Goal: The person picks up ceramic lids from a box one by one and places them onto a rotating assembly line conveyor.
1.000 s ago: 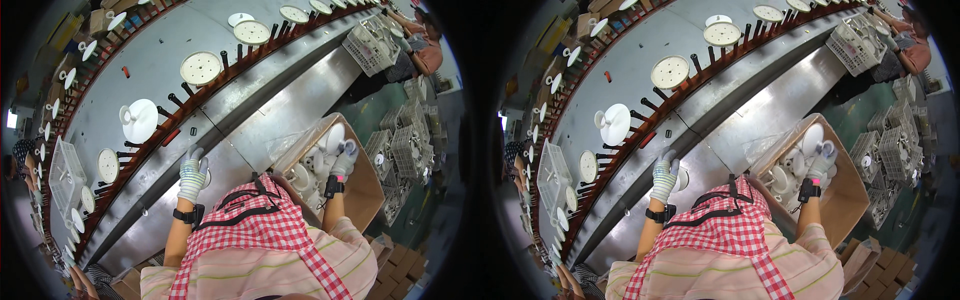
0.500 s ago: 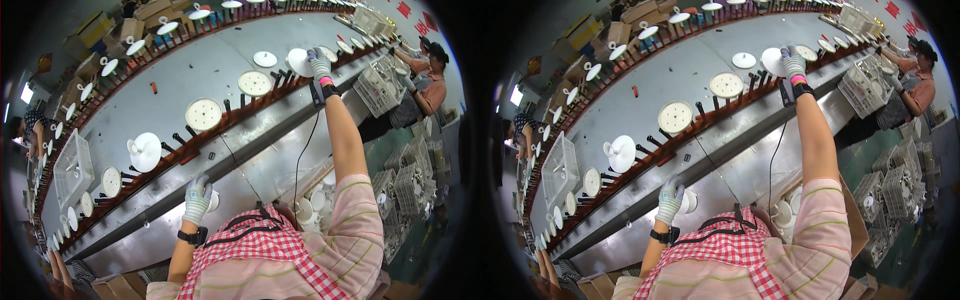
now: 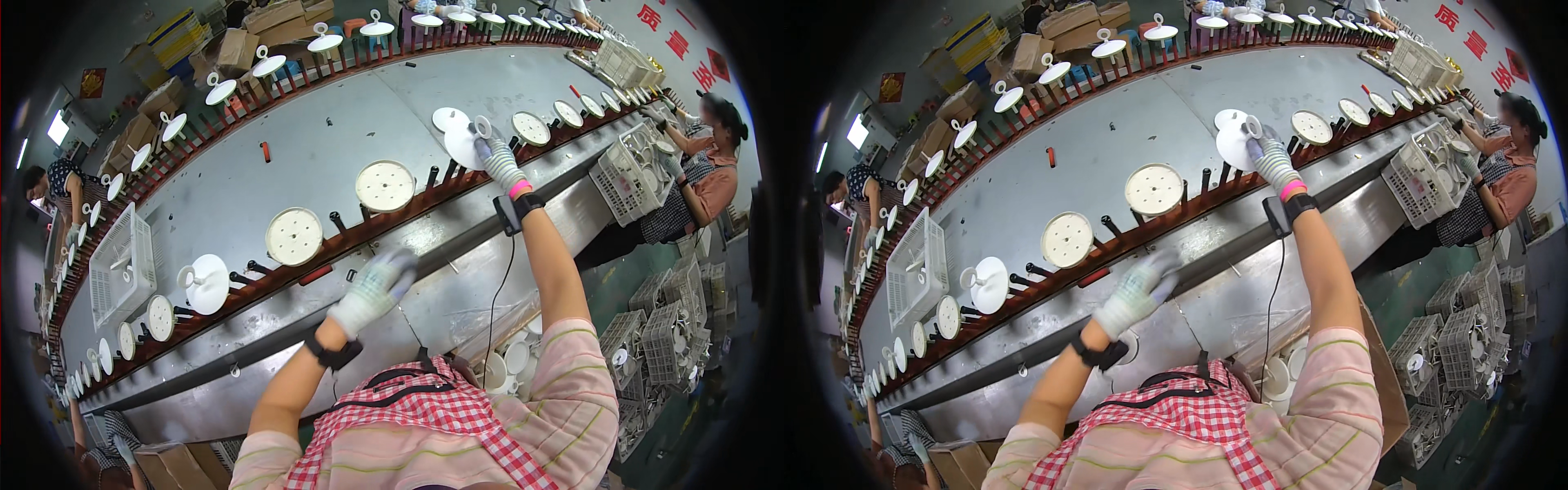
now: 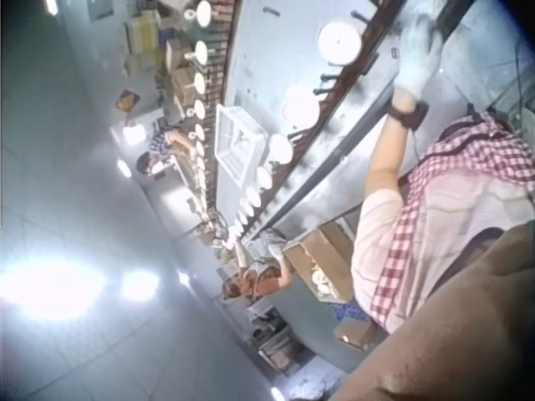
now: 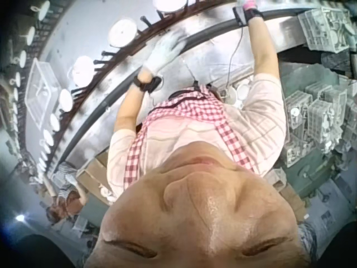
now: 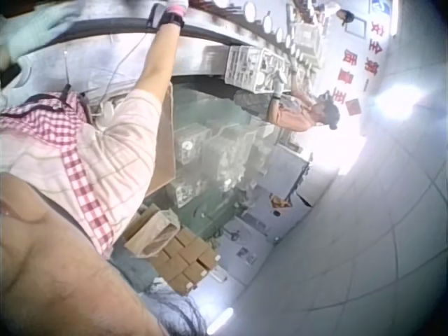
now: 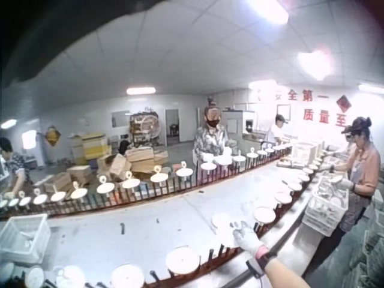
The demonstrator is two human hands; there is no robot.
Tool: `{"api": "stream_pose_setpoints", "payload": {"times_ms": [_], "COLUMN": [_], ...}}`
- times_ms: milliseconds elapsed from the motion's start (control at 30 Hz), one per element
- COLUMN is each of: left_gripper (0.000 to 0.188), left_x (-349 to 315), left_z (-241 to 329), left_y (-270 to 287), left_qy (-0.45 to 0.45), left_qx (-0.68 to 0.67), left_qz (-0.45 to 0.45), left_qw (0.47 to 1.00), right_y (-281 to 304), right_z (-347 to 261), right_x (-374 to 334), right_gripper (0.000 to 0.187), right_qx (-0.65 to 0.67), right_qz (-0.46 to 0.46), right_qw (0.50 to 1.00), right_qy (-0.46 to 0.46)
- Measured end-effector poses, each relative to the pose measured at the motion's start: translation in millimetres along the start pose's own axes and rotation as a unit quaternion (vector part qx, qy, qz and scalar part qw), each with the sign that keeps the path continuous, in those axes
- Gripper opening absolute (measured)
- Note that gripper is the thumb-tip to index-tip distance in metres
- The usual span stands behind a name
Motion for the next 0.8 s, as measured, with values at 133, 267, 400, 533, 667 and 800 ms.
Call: {"api": "stream_pose_setpoints", "payload": {"times_ms": [133,267,400,533,667,800], "left_gripper": [0.029,0.043,0.047,0.046,0.047,0.052], "left_x": [105.6,192.3,212.7,198.5,177.5,177.8], "left_z": [-4.5,-63.7,-125.9,-97.6,-103.6,-146.5], "left_y": [5.7,-17.7,3.1,19.5,50.1,47.9], "left_qy": [-0.008,0.161,0.310,0.374,0.335,0.412], "left_qx": [-0.078,-0.061,0.035,0.066,0.144,0.137], "left_qz": [0.103,0.160,0.032,-0.043,-0.046,-0.017], "left_qw": [0.992,0.972,0.950,0.924,0.930,0.900], "right_y": [3.9,0.0,-33.7,-77.1,-96.5,-109.8], "right_z": [-56.3,-36.5,-114.8,-134.1,-176.4,-186.5], "right_x": [0.9,7.8,17.4,29.9,39.5,48.5], "right_gripper": [0.039,0.035,0.036,0.040,0.038,0.039], "right_qx": [0.002,0.086,0.084,-0.059,-0.134,-0.181], "right_qz": [-0.087,-0.155,-0.152,-0.190,-0.280,-0.346], "right_qw": [0.995,0.982,0.985,0.979,0.949,0.918], "right_qy": [0.050,0.059,0.024,-0.037,0.057,0.070]}}
Point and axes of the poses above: each hand's wrist, its own x-axis towards the middle knuckle, its own y-axis out of the back of the hand, z = x × y, the point moved 3 cm from there along x, towards the middle knuckle, and after that the axes turned 1 degree about -x, right-handed, at the moved point
